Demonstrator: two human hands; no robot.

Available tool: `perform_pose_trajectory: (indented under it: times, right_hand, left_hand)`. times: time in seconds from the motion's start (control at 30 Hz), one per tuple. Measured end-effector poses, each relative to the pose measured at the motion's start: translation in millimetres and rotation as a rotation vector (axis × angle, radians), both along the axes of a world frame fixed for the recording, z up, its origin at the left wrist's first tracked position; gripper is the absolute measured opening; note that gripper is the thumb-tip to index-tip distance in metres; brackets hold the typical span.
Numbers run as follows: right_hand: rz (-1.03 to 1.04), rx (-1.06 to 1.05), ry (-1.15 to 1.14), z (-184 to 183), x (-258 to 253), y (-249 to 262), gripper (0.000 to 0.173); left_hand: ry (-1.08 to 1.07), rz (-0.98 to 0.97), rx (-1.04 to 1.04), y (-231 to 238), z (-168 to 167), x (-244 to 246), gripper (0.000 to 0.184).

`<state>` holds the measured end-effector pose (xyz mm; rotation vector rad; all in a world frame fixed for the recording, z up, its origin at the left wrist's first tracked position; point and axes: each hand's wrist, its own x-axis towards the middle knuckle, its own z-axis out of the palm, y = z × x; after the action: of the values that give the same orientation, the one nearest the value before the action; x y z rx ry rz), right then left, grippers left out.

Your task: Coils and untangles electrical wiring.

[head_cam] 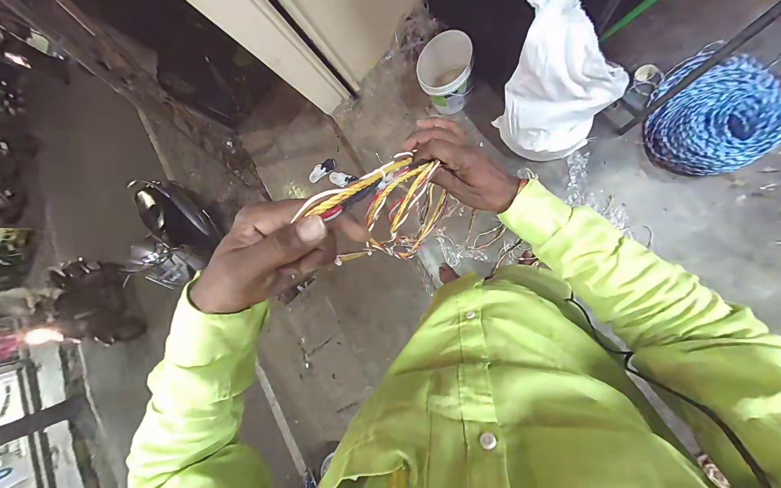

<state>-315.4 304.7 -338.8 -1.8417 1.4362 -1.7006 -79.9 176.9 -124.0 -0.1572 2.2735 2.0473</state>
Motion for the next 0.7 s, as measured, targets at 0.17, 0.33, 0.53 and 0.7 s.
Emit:
perform_pose_trajectory:
  times: [0.17,0.33,0.53,0.7]
  right_hand:
    - [0.084,0.057,-0.059,4,-1,-1,0.027]
    - [0.080,0.052,-0.108,7,4,1,0.026]
    - [0.087,-0.007,-0.033,35,14,0,0.025]
    - [0.088,-0.040,-0.063,45,15,-6,0.025]
  left_hand:
    - [0.026,0.030,0.033,-2,-2,8,0.034]
    - [-0.048,0.140,0.029,-9,-6,13,0.037]
    - [-0.201,0.195,-0.176,0,-23,-5,0.032]
    - [-0.250,0.224,-0.435,4,-28,-24,0.038]
